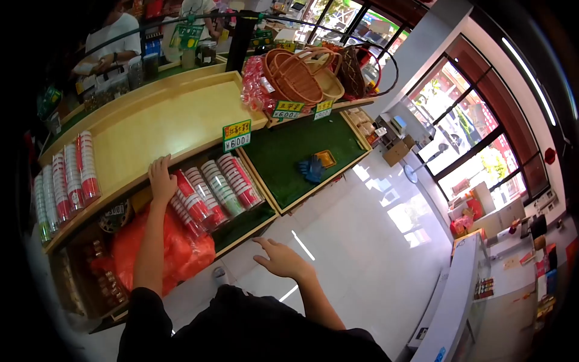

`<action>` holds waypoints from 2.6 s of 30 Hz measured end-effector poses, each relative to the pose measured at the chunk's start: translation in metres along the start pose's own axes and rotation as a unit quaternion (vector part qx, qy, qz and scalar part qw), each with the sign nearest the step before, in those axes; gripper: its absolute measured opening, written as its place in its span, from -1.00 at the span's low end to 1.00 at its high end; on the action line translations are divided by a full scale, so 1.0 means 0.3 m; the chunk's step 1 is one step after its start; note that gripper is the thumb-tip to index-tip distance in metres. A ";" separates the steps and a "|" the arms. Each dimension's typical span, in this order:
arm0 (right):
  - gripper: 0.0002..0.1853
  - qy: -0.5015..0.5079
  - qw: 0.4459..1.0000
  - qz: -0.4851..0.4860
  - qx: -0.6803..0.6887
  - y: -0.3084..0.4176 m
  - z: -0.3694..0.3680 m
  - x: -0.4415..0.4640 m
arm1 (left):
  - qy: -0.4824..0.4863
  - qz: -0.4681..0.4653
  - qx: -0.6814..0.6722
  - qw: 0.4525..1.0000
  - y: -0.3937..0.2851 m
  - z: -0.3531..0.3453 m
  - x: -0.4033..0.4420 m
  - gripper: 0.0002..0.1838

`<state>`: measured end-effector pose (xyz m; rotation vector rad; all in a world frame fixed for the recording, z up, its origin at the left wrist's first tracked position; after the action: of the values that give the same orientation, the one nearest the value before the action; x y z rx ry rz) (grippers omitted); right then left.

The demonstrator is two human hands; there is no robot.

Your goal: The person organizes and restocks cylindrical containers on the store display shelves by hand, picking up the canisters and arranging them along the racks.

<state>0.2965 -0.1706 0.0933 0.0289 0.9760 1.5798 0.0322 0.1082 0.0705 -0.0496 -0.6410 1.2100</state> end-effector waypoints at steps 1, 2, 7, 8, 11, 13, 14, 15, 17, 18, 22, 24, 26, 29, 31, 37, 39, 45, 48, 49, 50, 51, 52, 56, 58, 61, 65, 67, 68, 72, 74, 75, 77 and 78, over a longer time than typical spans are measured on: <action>-0.45 -0.014 1.000 -0.001 0.005 -0.010 0.002 -0.026 | 0.002 0.004 0.002 1.000 0.001 -0.009 -0.002 -0.35; -0.45 -0.021 1.000 0.007 0.013 -0.024 -0.007 -0.060 | 0.006 0.008 0.006 1.000 0.008 -0.014 -0.007 -0.33; -0.47 -0.104 0.984 0.006 0.148 -0.222 -0.105 -0.246 | 0.149 0.070 0.071 0.984 0.171 0.017 0.034 -0.46; -0.47 -0.101 0.983 0.011 0.151 -0.267 -0.144 -0.283 | 0.183 0.137 0.087 0.970 0.258 0.023 0.035 -0.53; -0.48 -0.125 0.962 -0.081 0.231 -0.505 -0.346 -0.397 | 0.202 0.192 0.098 0.955 0.359 0.157 -0.051 -0.54; -0.48 -0.129 0.959 -0.133 0.213 -0.658 -0.488 -0.454 | 0.256 0.190 0.102 0.943 0.505 0.165 -0.076 -0.54; -0.47 -0.114 0.959 -0.169 0.199 -0.716 -0.578 -0.489 | 0.276 0.221 0.087 0.931 0.505 0.220 -0.105 -0.46; -0.47 -0.107 0.955 -0.188 0.202 -0.760 -0.659 -0.528 | 0.197 0.233 0.055 0.951 0.641 0.241 -0.124 -0.36; -0.47 -0.096 0.957 -0.196 0.192 -0.803 -0.740 -0.538 | 0.226 0.298 0.012 0.927 0.734 0.306 -0.238 -0.23; -0.47 -0.082 0.951 -0.209 0.214 -0.825 -0.778 -0.557 | 0.255 0.334 0.060 0.905 0.751 0.347 -0.297 -0.22; -0.47 -0.083 0.949 -0.205 0.223 -0.825 -0.808 -0.541 | 0.324 0.415 0.180 0.831 0.611 0.569 -0.468 -0.18; -0.47 -0.078 0.951 -0.209 0.214 -0.767 -0.762 -0.502 | 0.315 0.429 0.182 0.827 0.591 0.618 -0.458 -0.16; -0.47 -0.094 0.958 -0.189 0.193 -0.699 -0.696 -0.458 | 0.263 0.431 0.150 0.850 0.726 0.596 -0.434 -0.13; -0.48 -0.089 0.971 -0.157 0.158 -0.615 -0.630 -0.345 | 0.114 0.445 0.055 0.887 0.833 0.618 -0.428 -0.04; -0.49 -0.086 0.980 -0.111 0.142 -0.543 -0.600 -0.251 | 0.156 0.417 0.058 0.894 0.974 0.579 -0.362 -0.03; -0.69 -0.123 0.984 -0.045 0.122 -0.158 -0.491 0.029 | 0.486 0.241 0.005 0.840 0.881 0.488 -0.172 -0.48; -0.64 -0.072 0.990 0.004 0.121 -0.008 -0.503 0.172 | 0.432 0.372 -0.030 0.821 0.820 0.593 -0.209 -0.55; -0.31 -0.026 0.982 0.187 -0.018 0.507 -0.358 0.576 | 0.273 0.202 0.081 0.937 0.796 0.589 -0.263 -0.70; -0.24 -0.041 0.979 0.178 -0.085 0.748 -0.233 0.737 | 0.249 0.146 0.098 0.952 0.783 0.545 -0.294 -0.79; -0.21 -0.069 0.965 0.229 -0.107 0.829 -0.203 0.779 | 0.222 0.134 0.090 0.962 0.782 0.547 -0.290 -0.79; -0.19 -0.057 0.967 0.246 -0.035 0.927 -0.192 0.811 | 0.193 0.125 0.080 0.970 0.774 0.551 -0.286 -0.80; -0.18 -0.044 0.963 0.262 0.037 1.021 -0.190 0.850 | 0.210 0.119 0.084 0.967 0.761 0.552 -0.287 -0.81; -0.15 -0.059 0.960 0.272 0.041 1.055 -0.181 0.932 | 0.211 0.126 0.078 0.966 0.759 0.543 -0.291 -0.81; -0.03 -0.089 0.963 0.244 0.072 1.226 -0.185 1.217 | 0.212 0.124 0.157 0.957 0.743 0.527 -0.298 -0.83; 0.05 -0.135 0.967 0.181 0.119 1.230 -0.181 1.356 | 0.253 0.090 0.166 0.949 0.724 0.496 -0.301 -0.82; 0.06 -0.190 0.963 0.187 0.029 1.292 -0.206 1.364 | 0.263 0.097 0.157 0.947 0.715 0.497 -0.296 -0.82; 0.05 -0.224 0.964 0.112 0.085 1.206 -0.201 1.374 | 0.300 0.089 0.188 0.931 0.705 0.479 -0.295 -0.83; 0.06 -0.243 0.962 0.114 0.056 1.204 -0.187 1.374 | 0.279 0.108 0.202 0.932 0.689 0.447 -0.285 -0.85; 0.06 -0.245 0.960 0.118 0.063 1.203 -0.186 1.379 | 0.261 0.121 0.215 0.933 0.692 0.424 -0.277 -0.86; 0.04 -0.224 0.959 0.153 0.083 1.227 -0.203 1.334 | 0.286 0.118 0.159 0.938 0.683 0.467 -0.271 -0.83; 0.04 -0.214 0.956 0.178 0.096 1.229 -0.200 1.330 | 0.268 0.140 0.122 0.945 0.710 0.440 -0.264 -0.79; 0.01 -0.208 0.958 0.164 0.105 1.219 -0.205 1.323 | 0.265 0.142 0.111 0.947 0.715 0.429 -0.265 -0.78; -0.06 -0.188 0.947 0.210 0.155 1.231 -0.217 1.312 | 0.230 0.162 0.067 0.957 0.723 0.467 -0.276 -0.73; -0.10 -0.174 0.928 0.264 0.195 1.240 -0.218 1.296 | 0.197 0.178 0.033 0.964 0.717 0.492 -0.292 -0.69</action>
<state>-0.1470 0.1409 0.0807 0.8860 1.0310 1.7490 -0.2400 0.0681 0.0755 -0.3550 -0.2453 1.5147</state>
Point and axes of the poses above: each hand's wrist, its own x-axis towards the middle knuckle, its own z-axis out of the back of the hand, y = z × x, the point moved 10 cm from there along x, towards the middle knuckle, and after that the axes turned 13 degrees about y, right-handed, at the moved point
